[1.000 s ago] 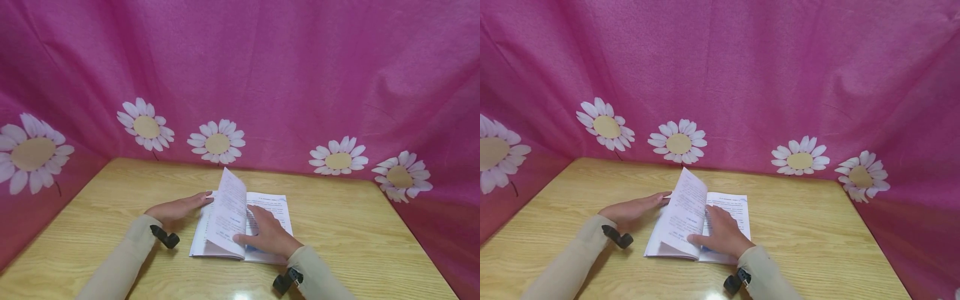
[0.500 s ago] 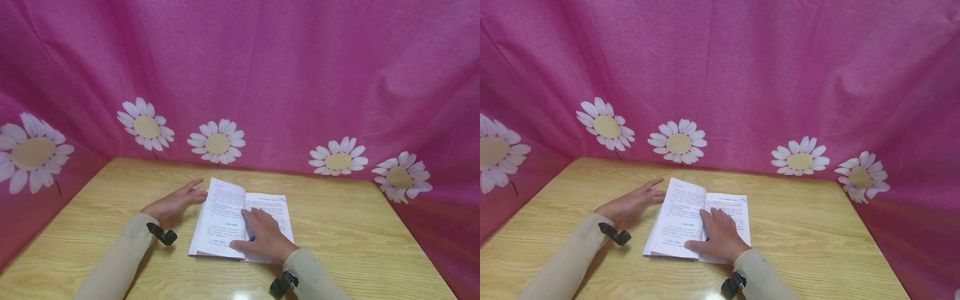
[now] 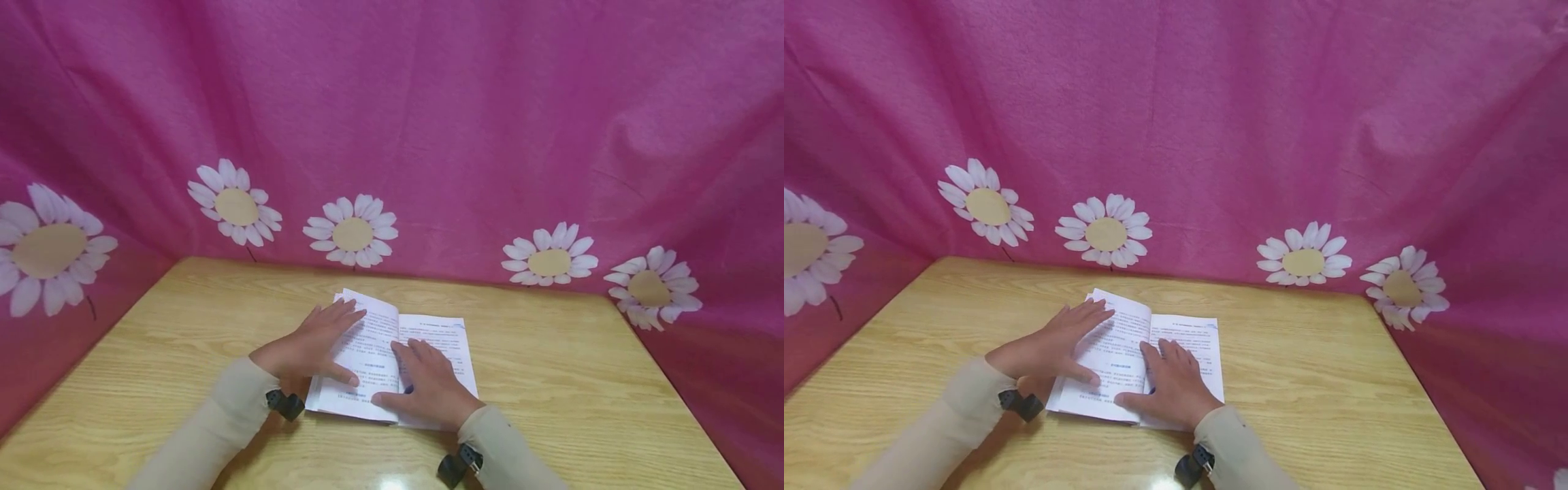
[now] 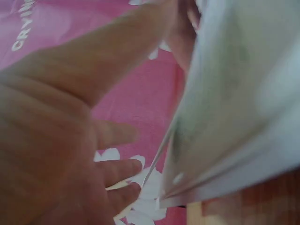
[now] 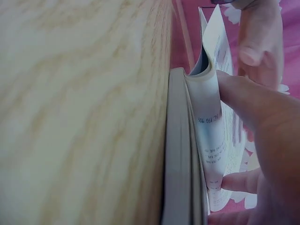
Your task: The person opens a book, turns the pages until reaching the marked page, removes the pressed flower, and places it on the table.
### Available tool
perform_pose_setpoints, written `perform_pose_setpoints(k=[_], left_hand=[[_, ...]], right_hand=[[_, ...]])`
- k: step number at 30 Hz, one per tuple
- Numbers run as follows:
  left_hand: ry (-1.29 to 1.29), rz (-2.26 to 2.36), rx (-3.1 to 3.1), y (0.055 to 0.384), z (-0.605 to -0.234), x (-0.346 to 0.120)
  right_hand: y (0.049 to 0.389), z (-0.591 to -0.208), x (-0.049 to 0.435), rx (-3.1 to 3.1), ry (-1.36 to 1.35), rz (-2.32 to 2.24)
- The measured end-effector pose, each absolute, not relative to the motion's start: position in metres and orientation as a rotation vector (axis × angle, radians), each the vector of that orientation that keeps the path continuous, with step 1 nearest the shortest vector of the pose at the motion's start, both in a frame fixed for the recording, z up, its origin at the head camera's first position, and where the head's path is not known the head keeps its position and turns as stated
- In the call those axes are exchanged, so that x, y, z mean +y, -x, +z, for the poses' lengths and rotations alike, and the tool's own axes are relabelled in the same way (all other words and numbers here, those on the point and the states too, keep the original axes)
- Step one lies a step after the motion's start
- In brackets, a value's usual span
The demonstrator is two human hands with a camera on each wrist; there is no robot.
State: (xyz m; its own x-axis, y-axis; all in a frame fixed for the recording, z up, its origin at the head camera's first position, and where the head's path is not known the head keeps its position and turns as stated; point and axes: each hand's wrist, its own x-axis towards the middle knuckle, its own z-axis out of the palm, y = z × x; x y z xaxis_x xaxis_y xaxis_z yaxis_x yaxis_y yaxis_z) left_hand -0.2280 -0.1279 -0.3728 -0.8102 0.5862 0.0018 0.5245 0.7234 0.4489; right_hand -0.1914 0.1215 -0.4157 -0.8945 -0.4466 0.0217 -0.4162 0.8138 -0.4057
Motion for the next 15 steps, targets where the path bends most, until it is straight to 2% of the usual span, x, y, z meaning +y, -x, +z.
perform_pose_setpoints(k=[15], left_hand=[[-0.711, 0.480, 2.731, 0.229, -0.390, -0.128]], right_hand=[[0.191, -0.413, 0.121, 2.889, 0.688, -0.654]])
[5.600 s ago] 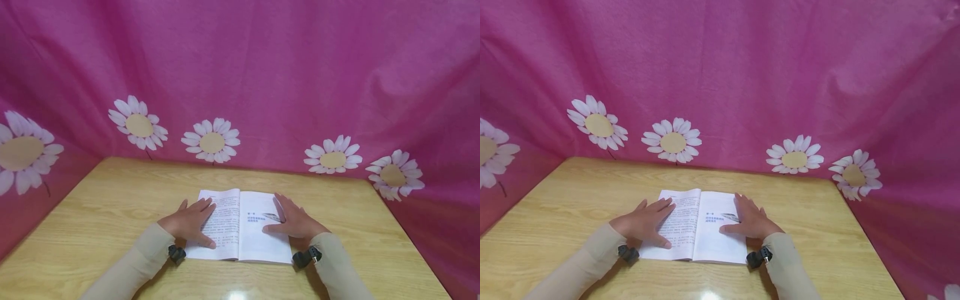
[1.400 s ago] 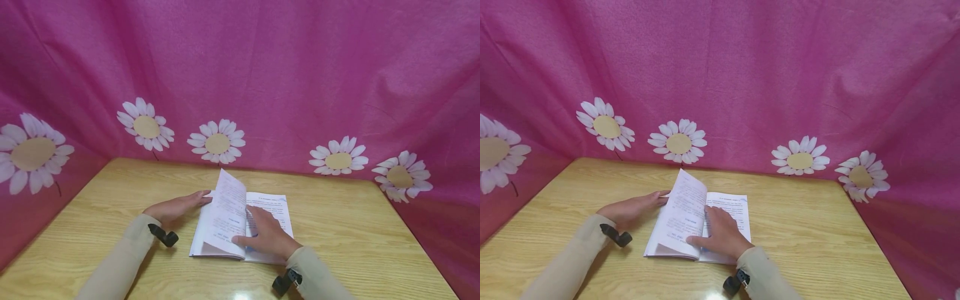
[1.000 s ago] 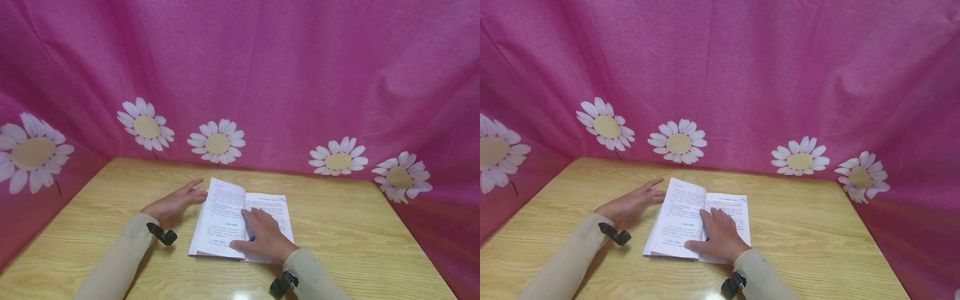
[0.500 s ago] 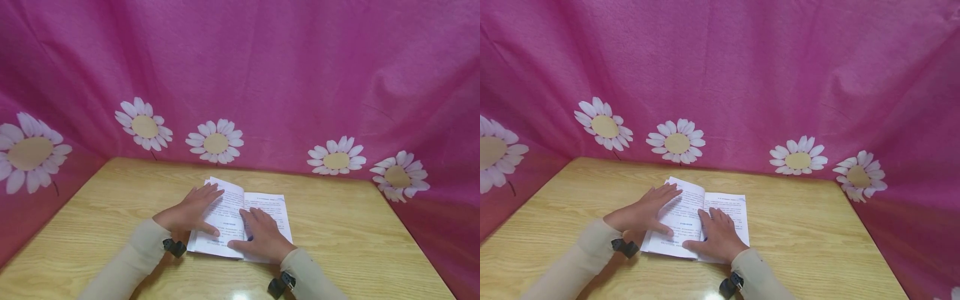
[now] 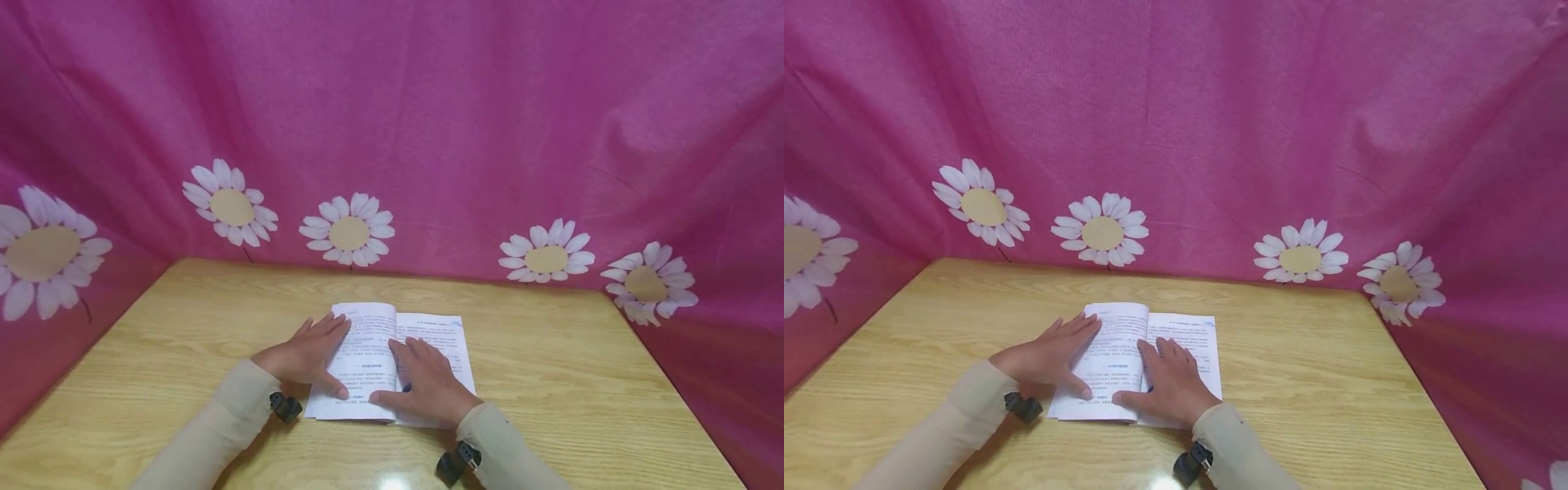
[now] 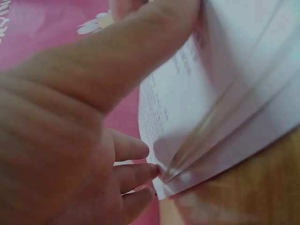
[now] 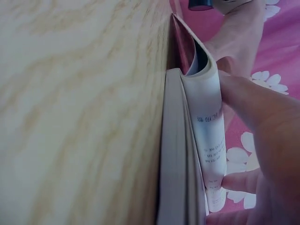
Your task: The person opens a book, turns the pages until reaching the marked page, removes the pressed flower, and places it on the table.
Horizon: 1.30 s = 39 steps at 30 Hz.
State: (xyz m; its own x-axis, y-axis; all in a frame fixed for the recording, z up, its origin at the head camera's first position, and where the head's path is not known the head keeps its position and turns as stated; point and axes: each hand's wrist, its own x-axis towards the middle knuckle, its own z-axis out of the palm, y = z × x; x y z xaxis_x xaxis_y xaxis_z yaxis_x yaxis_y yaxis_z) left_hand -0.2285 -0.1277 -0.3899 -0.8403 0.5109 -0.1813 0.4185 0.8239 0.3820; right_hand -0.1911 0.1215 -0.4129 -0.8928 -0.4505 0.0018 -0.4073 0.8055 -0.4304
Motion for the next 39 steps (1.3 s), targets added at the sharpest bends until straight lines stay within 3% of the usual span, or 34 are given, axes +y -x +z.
perform_pose_setpoints(k=[18, 30, 39], left_hand=[[-0.652, 0.389, 2.731, 0.233, -0.402, -0.133], [-0.619, 0.365, 2.728, 0.233, -0.403, -0.132], [-0.622, 0.390, 2.711, 0.234, -0.403, -0.133]], right_hand=[[0.204, -0.400, 0.140, 2.810, 0.620, -0.894], [0.226, -0.405, 0.178, 2.908, 0.312, -0.798], [0.234, -0.410, 0.187, 2.912, 0.349, -0.657]])
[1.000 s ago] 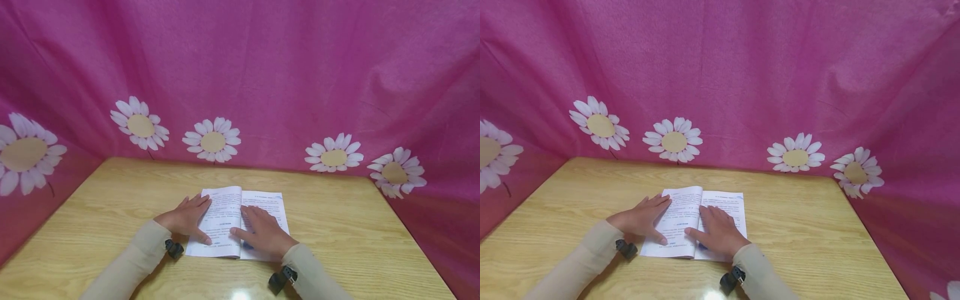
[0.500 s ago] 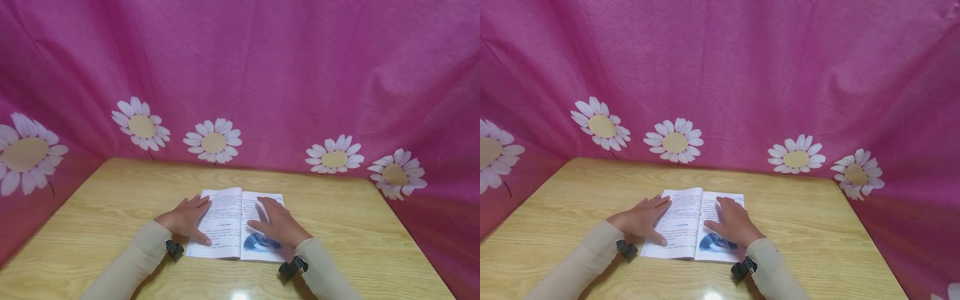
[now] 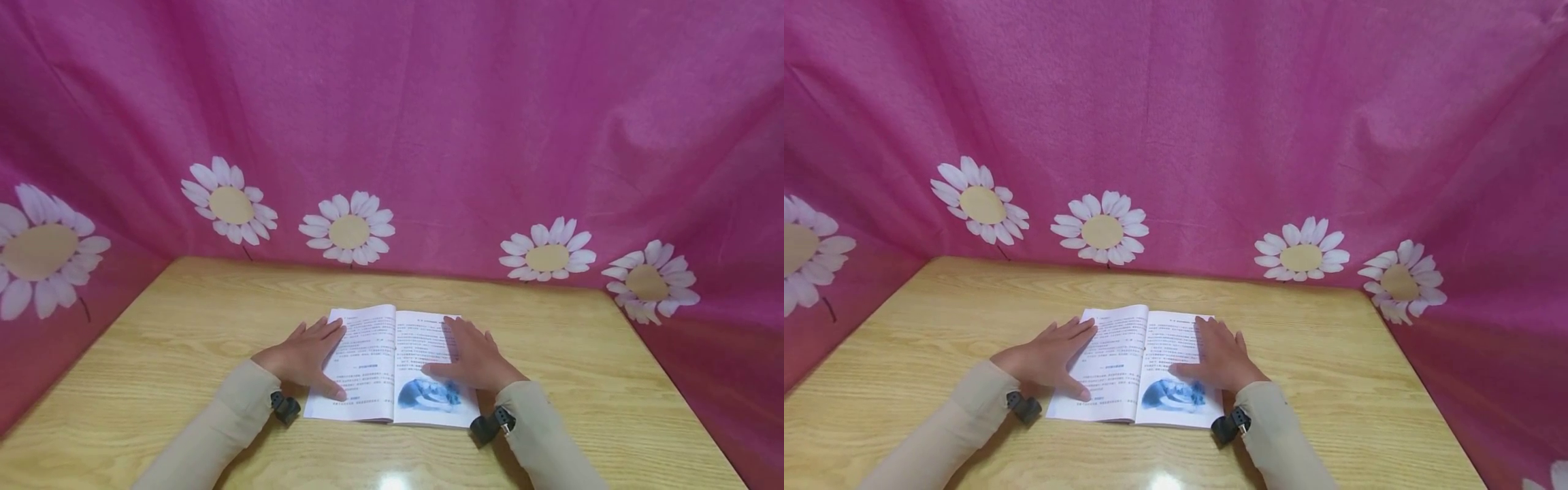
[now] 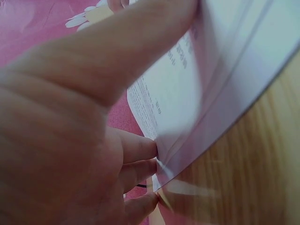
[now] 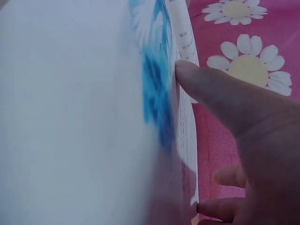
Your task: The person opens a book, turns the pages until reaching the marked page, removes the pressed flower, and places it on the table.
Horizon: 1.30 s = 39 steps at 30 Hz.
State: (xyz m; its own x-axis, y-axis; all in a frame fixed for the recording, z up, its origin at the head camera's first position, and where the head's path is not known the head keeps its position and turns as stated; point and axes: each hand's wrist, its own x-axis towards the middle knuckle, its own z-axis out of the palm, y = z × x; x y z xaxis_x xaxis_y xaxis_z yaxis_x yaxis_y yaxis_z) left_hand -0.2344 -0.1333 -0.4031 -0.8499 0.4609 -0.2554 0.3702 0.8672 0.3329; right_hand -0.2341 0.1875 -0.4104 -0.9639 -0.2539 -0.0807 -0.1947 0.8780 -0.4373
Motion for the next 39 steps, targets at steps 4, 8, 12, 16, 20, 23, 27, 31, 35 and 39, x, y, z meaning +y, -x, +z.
perform_pose_setpoints(k=[4, 8, 12, 16, 20, 23, 27, 31, 35, 39], left_hand=[[-0.620, 0.378, 2.714, 0.234, -0.402, -0.134], [-0.622, 0.377, 2.713, 0.233, -0.401, -0.134], [-0.629, 0.381, 2.710, 0.232, -0.401, -0.135], [-0.631, 0.379, 2.709, 0.233, -0.403, -0.135], [-0.623, 0.381, 2.713, 0.233, -0.404, -0.135], [-0.620, 0.381, 2.711, 0.233, -0.404, -0.135], [-0.623, 0.389, 2.704, 0.233, -0.403, -0.134], [-0.626, 0.395, 2.698, 0.233, -0.401, -0.133], [-0.629, 0.396, 2.697, 0.232, -0.401, -0.133], [-0.632, 0.393, 2.707, 0.233, -0.400, -0.134]], right_hand=[[0.235, -0.410, 0.186, 2.915, 0.347, -0.642], [0.235, -0.408, 0.185, 2.910, 0.343, -0.636], [0.234, -0.409, 0.184, 2.905, 0.335, -0.639], [0.234, -0.411, 0.183, 2.903, 0.354, -0.626], [0.234, -0.411, 0.181, 2.900, 0.373, -0.636], [0.234, -0.410, 0.181, 2.886, 0.372, -0.706], [0.234, -0.405, 0.180, 2.823, 0.291, -0.898], [0.231, -0.398, 0.178, 2.794, 0.222, -1.075], [0.228, -0.393, 0.174, 2.791, 0.166, -1.192], [0.227, -0.389, 0.172, 2.758, 0.094, -1.295]])
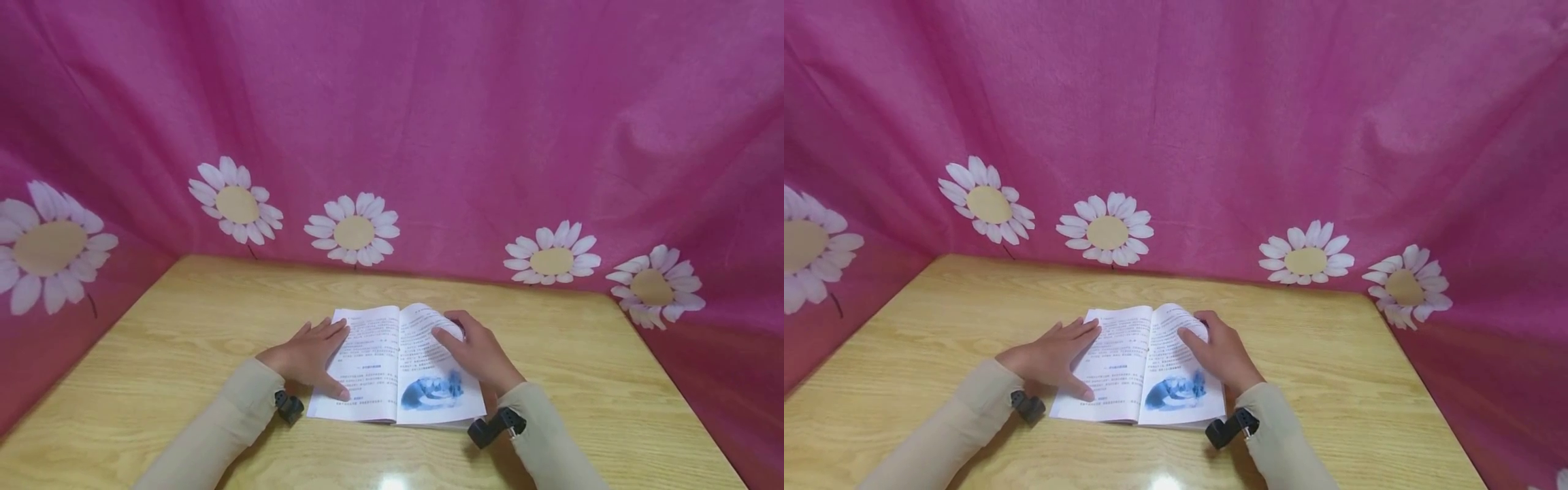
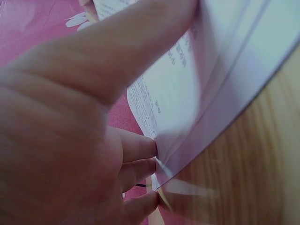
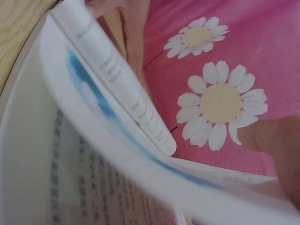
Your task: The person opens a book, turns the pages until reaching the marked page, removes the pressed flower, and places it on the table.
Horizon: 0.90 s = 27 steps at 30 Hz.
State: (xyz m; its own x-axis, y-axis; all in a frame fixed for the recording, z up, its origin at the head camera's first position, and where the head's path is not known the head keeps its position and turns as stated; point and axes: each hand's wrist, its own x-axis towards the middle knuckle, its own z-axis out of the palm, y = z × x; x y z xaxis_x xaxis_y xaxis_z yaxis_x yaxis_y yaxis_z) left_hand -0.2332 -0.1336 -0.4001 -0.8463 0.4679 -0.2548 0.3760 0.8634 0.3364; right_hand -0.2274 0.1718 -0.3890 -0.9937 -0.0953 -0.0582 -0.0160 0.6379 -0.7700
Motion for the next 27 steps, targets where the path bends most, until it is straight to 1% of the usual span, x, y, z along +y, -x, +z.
perform_pose_setpoints(k=[8, 15, 20, 27], left_hand=[[-0.636, 0.405, 2.708, 0.232, -0.401, -0.134], [-0.639, 0.395, 2.714, 0.234, -0.402, -0.134], [-0.634, 0.411, 2.701, 0.234, -0.401, -0.135], [-0.623, 0.410, 2.695, 0.233, -0.401, -0.136]], right_hand=[[0.227, -0.384, 0.173, 2.784, 0.068, -1.355], [0.229, -0.379, 0.176, 2.635, -0.011, -1.497], [0.229, -0.377, 0.175, 2.560, 0.054, -1.639], [0.226, -0.376, 0.173, 2.709, 0.137, -1.489]])
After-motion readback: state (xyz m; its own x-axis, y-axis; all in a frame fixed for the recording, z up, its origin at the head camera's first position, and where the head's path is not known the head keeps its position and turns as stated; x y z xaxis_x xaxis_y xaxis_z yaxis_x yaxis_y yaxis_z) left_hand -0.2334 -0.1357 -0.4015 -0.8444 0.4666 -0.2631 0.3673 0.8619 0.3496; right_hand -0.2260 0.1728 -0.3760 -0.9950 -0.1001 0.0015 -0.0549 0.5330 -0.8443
